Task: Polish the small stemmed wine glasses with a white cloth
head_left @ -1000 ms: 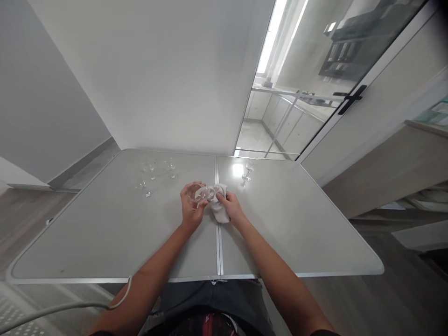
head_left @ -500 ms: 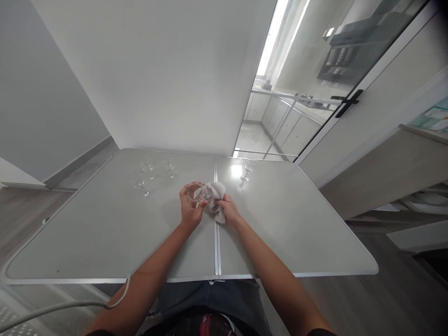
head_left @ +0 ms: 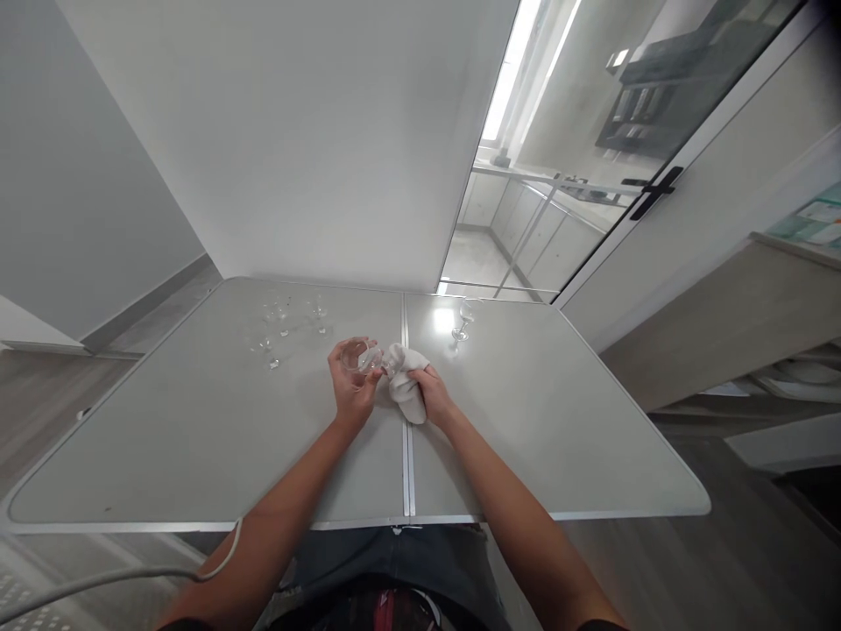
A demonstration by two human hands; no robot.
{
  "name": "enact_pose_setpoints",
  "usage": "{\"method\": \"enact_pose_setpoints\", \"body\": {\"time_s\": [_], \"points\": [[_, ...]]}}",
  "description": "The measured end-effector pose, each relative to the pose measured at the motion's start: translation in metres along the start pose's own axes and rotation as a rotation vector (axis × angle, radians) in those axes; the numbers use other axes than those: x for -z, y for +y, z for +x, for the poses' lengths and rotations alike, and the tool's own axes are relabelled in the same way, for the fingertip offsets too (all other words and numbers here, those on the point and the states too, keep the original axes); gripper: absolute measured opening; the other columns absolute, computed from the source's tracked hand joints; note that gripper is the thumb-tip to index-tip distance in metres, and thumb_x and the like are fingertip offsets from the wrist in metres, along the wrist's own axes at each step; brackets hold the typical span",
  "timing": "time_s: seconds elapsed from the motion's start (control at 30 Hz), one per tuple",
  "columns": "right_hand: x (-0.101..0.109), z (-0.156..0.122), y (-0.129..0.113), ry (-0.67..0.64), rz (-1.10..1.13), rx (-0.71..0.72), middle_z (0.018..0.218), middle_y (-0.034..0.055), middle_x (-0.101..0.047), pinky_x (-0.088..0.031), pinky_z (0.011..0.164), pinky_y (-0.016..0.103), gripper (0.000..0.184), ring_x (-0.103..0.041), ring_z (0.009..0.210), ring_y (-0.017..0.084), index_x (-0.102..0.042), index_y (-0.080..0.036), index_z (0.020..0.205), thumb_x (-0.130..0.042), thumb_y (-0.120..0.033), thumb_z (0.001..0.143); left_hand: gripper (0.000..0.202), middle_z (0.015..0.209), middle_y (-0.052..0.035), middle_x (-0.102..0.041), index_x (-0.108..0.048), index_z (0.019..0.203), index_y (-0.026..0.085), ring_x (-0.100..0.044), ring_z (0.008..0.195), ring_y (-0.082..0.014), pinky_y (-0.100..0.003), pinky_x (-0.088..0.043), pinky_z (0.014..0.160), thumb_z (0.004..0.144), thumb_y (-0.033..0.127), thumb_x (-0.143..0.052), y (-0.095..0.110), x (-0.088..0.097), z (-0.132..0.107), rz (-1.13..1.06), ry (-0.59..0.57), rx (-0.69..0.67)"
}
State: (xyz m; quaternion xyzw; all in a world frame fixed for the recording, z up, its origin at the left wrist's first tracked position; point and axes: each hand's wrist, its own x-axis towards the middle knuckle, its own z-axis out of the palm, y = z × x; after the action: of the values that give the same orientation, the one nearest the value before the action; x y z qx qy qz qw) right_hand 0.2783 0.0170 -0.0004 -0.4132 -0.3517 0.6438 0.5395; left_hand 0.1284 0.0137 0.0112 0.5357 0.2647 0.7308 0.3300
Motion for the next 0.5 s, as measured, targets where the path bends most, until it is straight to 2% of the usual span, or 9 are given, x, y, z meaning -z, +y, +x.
{"method": "enact_pose_setpoints", "body": {"time_s": [0.1, 0.23, 0.3, 0.4, 0.5], "points": [[-0.001, 0.001, -0.001, -0.060, -0.095, 0.074, 0.088, 0.0038, -0.072, -0.050, 0.080, 0.031, 0.020, -0.064, 0.086, 0.020, -0.069, -0.019, 0.091, -0.067, -0.031, 0.075, 0.064, 0.134, -0.0122, -0.047, -0.038, 0.136, 0.031, -0.057, 0.124, -0.0263, -0.047, -0.056, 0.099, 0.084, 0.041, -0.076, -0.002, 0.000, -0.001, 0.000, -0.035, 0.017], [0.002, 0.001, -0.001, -0.042, -0.536, 0.304, 0.078, 0.0041, -0.067, -0.050, 0.080, 0.033, 0.018, -0.063, 0.082, 0.021, -0.067, -0.018, 0.080, -0.058, -0.032, 0.085, 0.065, 0.134, -0.0127, -0.047, -0.039, 0.136, 0.030, -0.058, 0.125, -0.0270, -0.048, -0.055, 0.101, 0.083, 0.039, -0.077, -0.009, 0.001, -0.002, 0.007, -0.034, 0.040], [0.002, -0.001, 0.000, -0.104, -0.672, 0.423, 0.076, 0.0036, -0.066, -0.050, 0.082, 0.034, 0.020, -0.062, 0.082, 0.022, -0.067, -0.019, 0.082, -0.053, -0.032, 0.088, 0.066, 0.133, -0.0128, -0.050, -0.040, 0.135, 0.029, -0.059, 0.124, -0.0279, -0.048, -0.053, 0.103, 0.083, 0.041, -0.077, -0.010, 0.002, -0.003, 0.017, -0.037, 0.050], [-0.002, -0.005, 0.001, -0.299, -0.745, 0.539, 0.084, 0.0039, -0.069, -0.051, 0.089, 0.036, 0.022, -0.063, 0.093, 0.023, -0.070, -0.022, 0.099, -0.051, -0.029, 0.090, 0.066, 0.133, -0.0137, -0.050, -0.040, 0.135, 0.028, -0.059, 0.125, -0.0291, -0.048, -0.051, 0.105, 0.083, 0.047, -0.076, -0.009, 0.001, -0.003, 0.041, -0.007, 0.048], [-0.004, -0.006, 0.000, -0.313, -0.744, 0.630, 0.094, 0.0051, -0.070, -0.049, 0.096, 0.038, 0.027, -0.063, 0.100, 0.023, -0.070, -0.025, 0.105, -0.048, -0.024, 0.089, 0.062, 0.136, -0.0130, -0.046, -0.039, 0.134, 0.030, -0.056, 0.130, -0.0288, -0.047, -0.051, 0.105, 0.085, 0.046, -0.073, -0.005, 0.000, -0.003, 0.024, 0.028, 0.053]]}}
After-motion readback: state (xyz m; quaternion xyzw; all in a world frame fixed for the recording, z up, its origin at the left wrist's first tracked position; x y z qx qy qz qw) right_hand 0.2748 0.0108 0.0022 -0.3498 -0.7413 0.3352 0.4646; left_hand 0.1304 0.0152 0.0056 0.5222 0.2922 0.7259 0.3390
